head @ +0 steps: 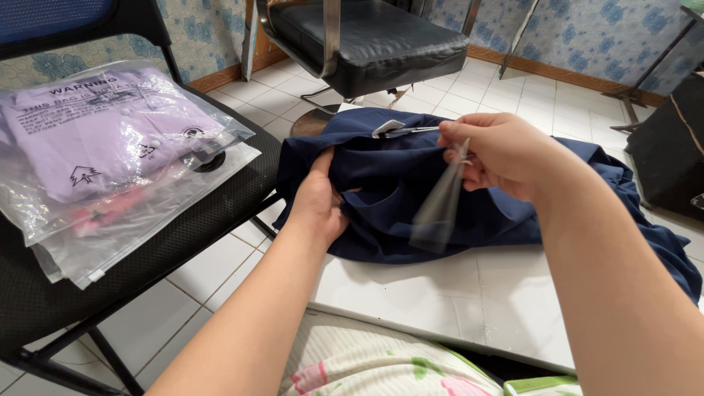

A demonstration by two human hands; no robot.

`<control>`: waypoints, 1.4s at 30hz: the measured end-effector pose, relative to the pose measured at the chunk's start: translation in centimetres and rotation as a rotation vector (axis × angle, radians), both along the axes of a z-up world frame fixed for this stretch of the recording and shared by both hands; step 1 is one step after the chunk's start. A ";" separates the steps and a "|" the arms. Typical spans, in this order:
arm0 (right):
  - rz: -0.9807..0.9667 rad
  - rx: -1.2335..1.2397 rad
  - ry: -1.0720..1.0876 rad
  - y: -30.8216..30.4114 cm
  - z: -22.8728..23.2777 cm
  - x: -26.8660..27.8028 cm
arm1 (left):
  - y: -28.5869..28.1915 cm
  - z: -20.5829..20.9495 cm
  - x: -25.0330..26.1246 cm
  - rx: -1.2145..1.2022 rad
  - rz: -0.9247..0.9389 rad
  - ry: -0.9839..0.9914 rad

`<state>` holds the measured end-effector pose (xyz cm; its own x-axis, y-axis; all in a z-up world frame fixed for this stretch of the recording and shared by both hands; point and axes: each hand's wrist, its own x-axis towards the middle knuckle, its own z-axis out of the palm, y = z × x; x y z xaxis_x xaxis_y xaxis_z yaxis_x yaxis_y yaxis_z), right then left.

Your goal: The person unboxes a navy blue garment by removing it from a plastic shipping bag, spreads it out on a table, and handles the fabric to identify its parts.

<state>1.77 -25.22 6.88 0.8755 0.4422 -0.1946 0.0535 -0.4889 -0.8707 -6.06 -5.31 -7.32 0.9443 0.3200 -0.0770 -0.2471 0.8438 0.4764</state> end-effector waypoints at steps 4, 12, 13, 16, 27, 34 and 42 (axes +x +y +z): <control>0.005 0.488 0.130 -0.9 -1.7 3.0 | 0.1 -0.1 -0.1 0.044 -0.005 0.005; -0.278 0.126 -0.279 -4.0 -7.7 3.8 | 1.2 -0.4 1.8 0.235 -0.205 0.091; -0.307 -0.080 -0.371 -4.5 -8.7 3.3 | 1.7 0.0 2.6 0.238 -0.212 0.094; -0.131 -0.169 -0.779 -5.0 -10.2 2.5 | 3.8 2.8 5.0 0.580 -0.047 0.280; 0.003 -0.426 -0.746 -1.8 -11.8 -3.1 | 1.5 4.7 0.0 1.777 -0.294 0.562; 0.074 -0.373 -0.637 -2.6 -15.5 1.8 | -1.4 0.5 -2.4 2.086 0.248 0.368; -0.055 0.033 -0.294 0.0 -9.4 7.3 | 0.6 2.0 1.7 1.469 0.197 0.206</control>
